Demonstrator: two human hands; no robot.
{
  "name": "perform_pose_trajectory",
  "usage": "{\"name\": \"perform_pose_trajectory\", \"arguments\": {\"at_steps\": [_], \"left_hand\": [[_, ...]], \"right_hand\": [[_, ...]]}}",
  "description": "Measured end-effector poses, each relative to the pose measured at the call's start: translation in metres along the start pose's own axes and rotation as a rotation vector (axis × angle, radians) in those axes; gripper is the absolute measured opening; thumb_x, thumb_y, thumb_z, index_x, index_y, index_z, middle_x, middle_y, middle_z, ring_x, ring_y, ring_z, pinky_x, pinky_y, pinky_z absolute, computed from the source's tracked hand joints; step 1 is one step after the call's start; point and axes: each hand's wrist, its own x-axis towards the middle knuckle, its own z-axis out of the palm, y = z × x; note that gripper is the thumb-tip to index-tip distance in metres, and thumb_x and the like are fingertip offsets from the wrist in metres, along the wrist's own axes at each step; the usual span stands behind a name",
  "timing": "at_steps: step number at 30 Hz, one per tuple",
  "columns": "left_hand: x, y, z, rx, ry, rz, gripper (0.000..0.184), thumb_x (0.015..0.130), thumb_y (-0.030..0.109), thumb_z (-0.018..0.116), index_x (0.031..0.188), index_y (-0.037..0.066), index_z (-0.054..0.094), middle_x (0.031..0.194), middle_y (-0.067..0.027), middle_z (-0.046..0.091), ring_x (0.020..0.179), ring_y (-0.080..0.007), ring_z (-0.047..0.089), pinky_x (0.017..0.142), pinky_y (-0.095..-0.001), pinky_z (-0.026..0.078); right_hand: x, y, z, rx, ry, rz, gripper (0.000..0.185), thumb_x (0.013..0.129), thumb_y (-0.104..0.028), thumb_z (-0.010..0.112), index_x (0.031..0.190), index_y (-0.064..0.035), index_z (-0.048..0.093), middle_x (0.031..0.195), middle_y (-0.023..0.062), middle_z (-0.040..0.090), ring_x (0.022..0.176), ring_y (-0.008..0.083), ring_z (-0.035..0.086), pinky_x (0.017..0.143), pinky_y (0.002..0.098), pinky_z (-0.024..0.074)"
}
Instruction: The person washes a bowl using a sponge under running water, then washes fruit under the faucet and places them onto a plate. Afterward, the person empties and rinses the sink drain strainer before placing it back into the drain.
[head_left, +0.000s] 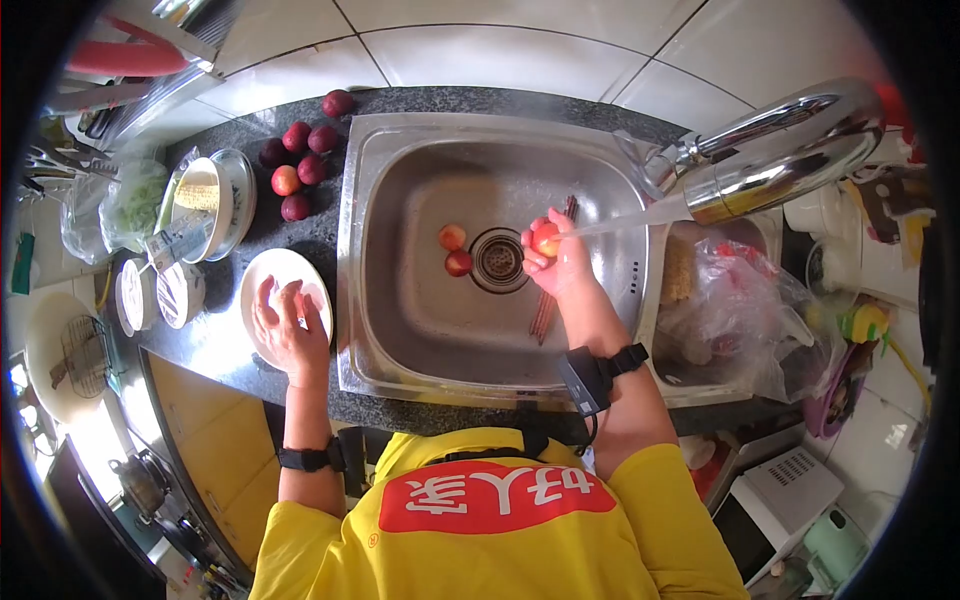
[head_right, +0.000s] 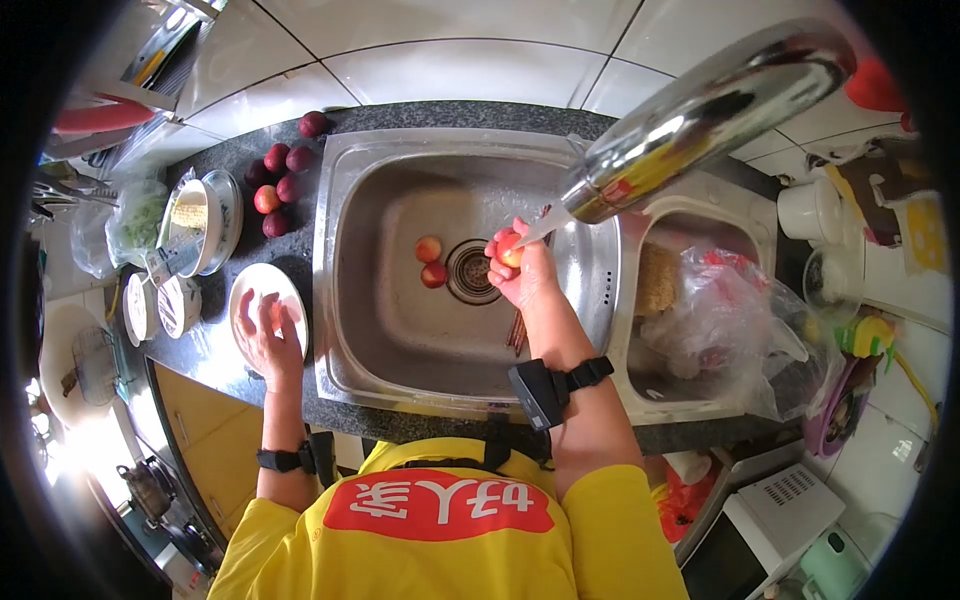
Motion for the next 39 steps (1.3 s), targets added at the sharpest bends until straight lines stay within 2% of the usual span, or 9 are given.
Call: {"name": "perform_pose_trajectory", "arguments": {"at_steps": [8,10,14,17,21,29,34,36,39], "left_hand": [[0.032,0.158,0.027,-1.024,-0.405,0.21,0.032,0.082,0.006,0.056,0.114,0.004,0.053,0.114,-0.0171,0.051,0.105,-0.0323,0.05,0.093,-0.04,0.037],[0.036,0.188,0.052,-1.166,-0.393,0.385,0.036,0.087,0.015,0.051,0.121,0.004,0.047,0.119,-0.0193,0.048,0.111,-0.0349,0.045,0.095,-0.0401,0.036],[0.034,0.23,0.077,-1.231,-0.503,0.373,0.036,0.092,0.024,0.044,0.121,0.003,0.046,0.12,-0.0212,0.048,0.112,-0.0365,0.045,0.093,-0.0379,0.037],[0.032,0.249,0.09,-1.335,-0.515,-0.2,0.031,0.093,0.029,0.044,0.101,0.003,0.059,0.081,-0.0143,0.064,0.073,-0.0322,0.061,0.072,-0.0345,0.049],[0.041,0.246,0.093,-1.948,-0.981,-0.903,0.034,0.093,0.035,0.046,0.101,0.004,0.057,0.089,-0.0068,0.06,0.083,-0.018,0.057,0.077,-0.0303,0.046],[-0.005,0.242,0.125,-1.492,-0.571,-0.15,0.037,0.092,0.036,0.046,0.102,0.001,0.055,0.096,-0.0113,0.059,0.089,-0.019,0.054,0.082,-0.0318,0.043],[0.017,0.243,0.115,-1.821,-0.966,-0.745,0.062,0.09,0.056,0.032,0.091,0.001,0.061,0.079,-0.0068,0.061,0.08,-0.0175,0.056,0.078,-0.0294,0.044],[0.014,0.245,0.112,-1.745,-1.107,-0.829,0.057,0.091,0.052,0.032,0.096,0.002,0.059,0.08,-0.0051,0.059,0.078,-0.017,0.055,0.075,-0.0295,0.044],[-0.002,0.25,0.111,-1.627,-0.721,-0.238,0.042,0.093,0.042,0.04,0.109,0.004,0.046,0.099,-0.0089,0.053,0.091,-0.0208,0.05,0.083,-0.0307,0.04]], "right_hand": [[-0.029,-0.002,0.024,-0.17,0.054,0.068,0.035,0.085,-0.046,0.052,0.087,-0.0108,0.051,0.075,0.0105,0.056,0.05,0.014,0.044,0.038,0.0228,0.0283],[-0.013,-0.001,-0.006,-0.047,-0.194,0.117,0.033,0.087,-0.043,0.049,0.095,-0.011,0.052,0.082,0.0105,0.058,0.06,0.017,0.053,0.042,0.0267,0.0392],[-0.018,0.01,0.014,-0.216,0.13,-0.156,0.039,0.087,-0.039,0.04,0.112,-0.0113,0.051,0.098,0.0071,0.058,0.086,0.0228,0.059,0.066,0.0374,0.0518],[-0.026,0.004,0.021,-0.253,0.218,-0.049,0.044,0.088,-0.048,0.045,0.111,-0.0108,0.048,0.107,0.0071,0.054,0.098,0.0201,0.054,0.08,0.0365,0.0471],[-0.015,0.014,0.012,-0.56,0.079,-0.398,0.038,0.088,-0.048,0.046,0.107,-0.0158,0.05,0.096,0.0018,0.052,0.08,0.0131,0.054,0.059,0.0266,0.0433],[-0.004,0.024,0.004,-0.3,0.303,-0.1,0.042,0.084,-0.054,0.047,0.097,-0.0146,0.052,0.08,-0.0008,0.052,0.064,0.0116,0.05,0.047,0.0278,0.0361],[0.007,0.032,0.003,-0.768,0.22,-0.818,0.033,0.084,-0.045,0.053,0.085,-0.0123,0.057,0.078,0.0002,0.053,0.062,0.0114,0.051,0.046,0.0286,0.0393],[0.005,0.021,-0.002,-0.481,0.29,-0.359,0.038,0.083,-0.05,0.051,0.083,-0.0126,0.058,0.081,0.0036,0.055,0.072,0.0155,0.054,0.057,0.0301,0.0435],[-0.001,0.017,0.007,-0.143,0.411,-0.127,0.05,0.084,-0.061,0.04,0.088,-0.013,0.056,0.081,0.0036,0.056,0.068,0.0164,0.055,0.051,0.0316,0.0435]]}}
